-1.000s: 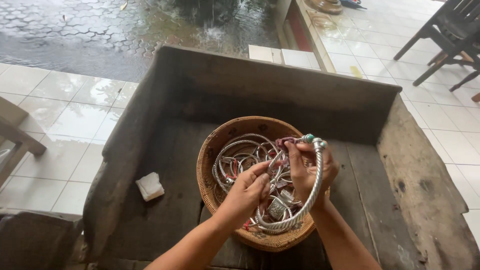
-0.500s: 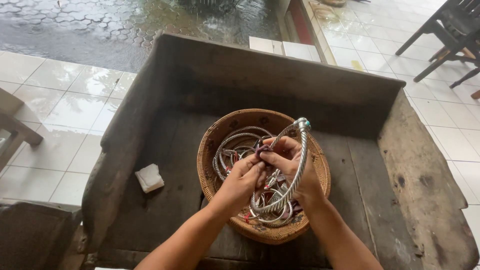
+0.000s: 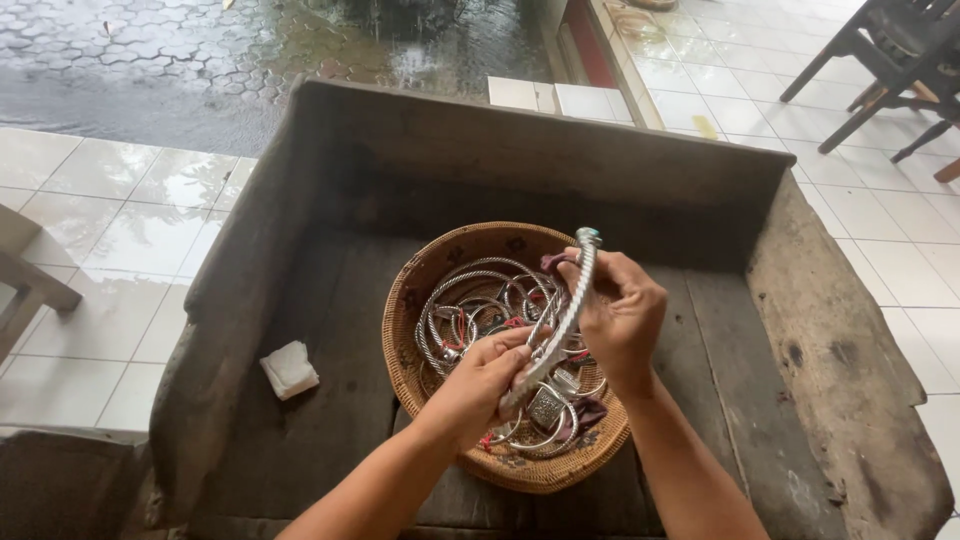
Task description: Sorting and inspecting silver bracelets in a woven basket inside a wooden tray
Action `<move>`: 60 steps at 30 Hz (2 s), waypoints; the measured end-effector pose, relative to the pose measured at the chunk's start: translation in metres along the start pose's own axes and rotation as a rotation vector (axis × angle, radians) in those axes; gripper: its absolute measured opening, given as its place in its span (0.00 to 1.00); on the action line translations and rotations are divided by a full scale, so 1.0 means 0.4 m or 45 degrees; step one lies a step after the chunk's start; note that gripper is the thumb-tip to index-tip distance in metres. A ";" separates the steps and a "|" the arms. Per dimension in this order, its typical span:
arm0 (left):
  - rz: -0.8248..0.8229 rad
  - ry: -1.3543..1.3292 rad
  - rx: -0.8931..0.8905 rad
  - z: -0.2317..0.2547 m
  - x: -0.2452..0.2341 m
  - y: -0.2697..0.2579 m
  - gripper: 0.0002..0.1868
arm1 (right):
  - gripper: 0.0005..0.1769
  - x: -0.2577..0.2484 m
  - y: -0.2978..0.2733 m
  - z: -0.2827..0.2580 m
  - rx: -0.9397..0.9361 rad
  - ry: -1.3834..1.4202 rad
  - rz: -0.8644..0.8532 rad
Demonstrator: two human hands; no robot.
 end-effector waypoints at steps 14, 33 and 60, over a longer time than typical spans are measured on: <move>-0.207 -0.140 0.086 0.026 0.014 0.006 0.08 | 0.11 0.156 -0.104 0.213 1.031 0.895 -0.413; -0.184 -0.161 0.140 0.030 -0.003 0.004 0.25 | 0.11 0.096 -0.052 0.067 0.356 0.726 -0.239; -0.086 -0.006 -0.047 -0.014 -0.003 0.021 0.19 | 0.15 -0.013 -0.010 0.022 0.040 0.028 0.006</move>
Point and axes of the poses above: each hand's wrist, its own y-axis towards the middle knuckle, its own x-axis out of the palm, z = x × y, the point moved 9 cm from there along y, towards the middle knuckle, and after that the axes turned 7 degrees about -y, right-handed, at the moved point
